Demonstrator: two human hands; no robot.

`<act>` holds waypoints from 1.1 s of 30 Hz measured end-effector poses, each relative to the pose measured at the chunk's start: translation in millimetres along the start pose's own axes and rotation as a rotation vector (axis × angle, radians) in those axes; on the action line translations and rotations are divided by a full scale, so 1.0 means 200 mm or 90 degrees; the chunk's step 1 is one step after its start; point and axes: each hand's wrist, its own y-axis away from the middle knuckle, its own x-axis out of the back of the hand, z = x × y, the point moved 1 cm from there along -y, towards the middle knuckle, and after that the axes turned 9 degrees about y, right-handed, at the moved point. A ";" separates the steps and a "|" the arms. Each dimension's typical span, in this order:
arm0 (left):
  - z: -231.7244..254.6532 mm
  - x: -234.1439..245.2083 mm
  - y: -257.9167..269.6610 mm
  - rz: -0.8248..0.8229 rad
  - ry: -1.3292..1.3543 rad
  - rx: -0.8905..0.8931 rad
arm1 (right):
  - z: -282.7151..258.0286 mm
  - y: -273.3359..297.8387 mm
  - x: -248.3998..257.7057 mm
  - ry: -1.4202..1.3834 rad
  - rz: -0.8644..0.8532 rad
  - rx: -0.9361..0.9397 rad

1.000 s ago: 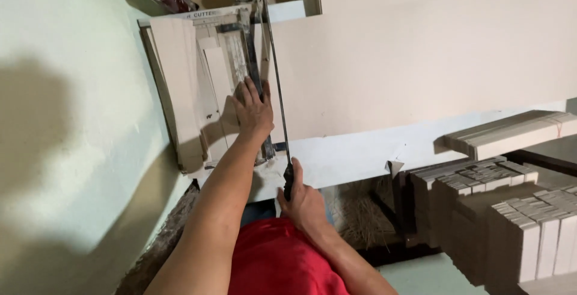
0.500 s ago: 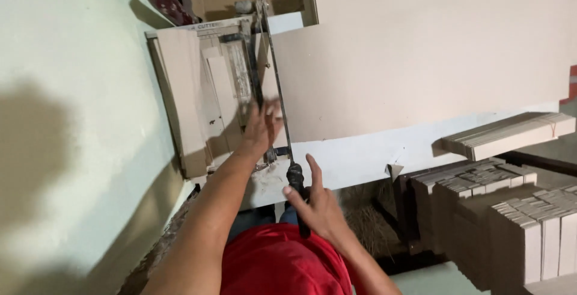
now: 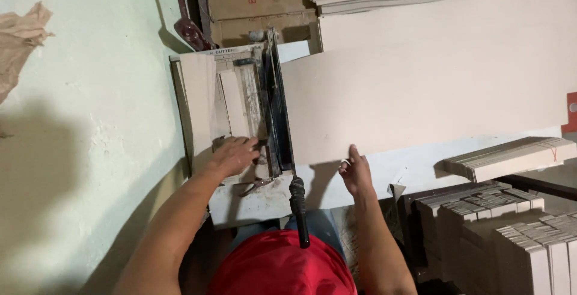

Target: The person operates a manual paper cutter to trim large sheets of white paper. They align the paper against the machine's guide, pull down the lever to cut, and then remove the trimmed pieces. The process is repeated continuously throughout the video.

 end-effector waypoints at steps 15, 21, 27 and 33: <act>0.37 0.61 -0.31 -0.005 0.326 0.342 | -0.01 0.12 -0.20 0.211 -0.078 0.048; 0.36 0.39 -0.44 0.034 0.235 0.386 | -0.09 0.25 -0.28 0.822 -0.113 0.073; 0.38 0.56 -0.43 -0.112 0.187 0.422 | -0.01 1.09 -0.52 1.174 -0.194 0.279; 0.40 0.55 -0.41 -0.049 0.292 0.405 | 0.57 0.52 -0.38 1.036 -0.103 0.323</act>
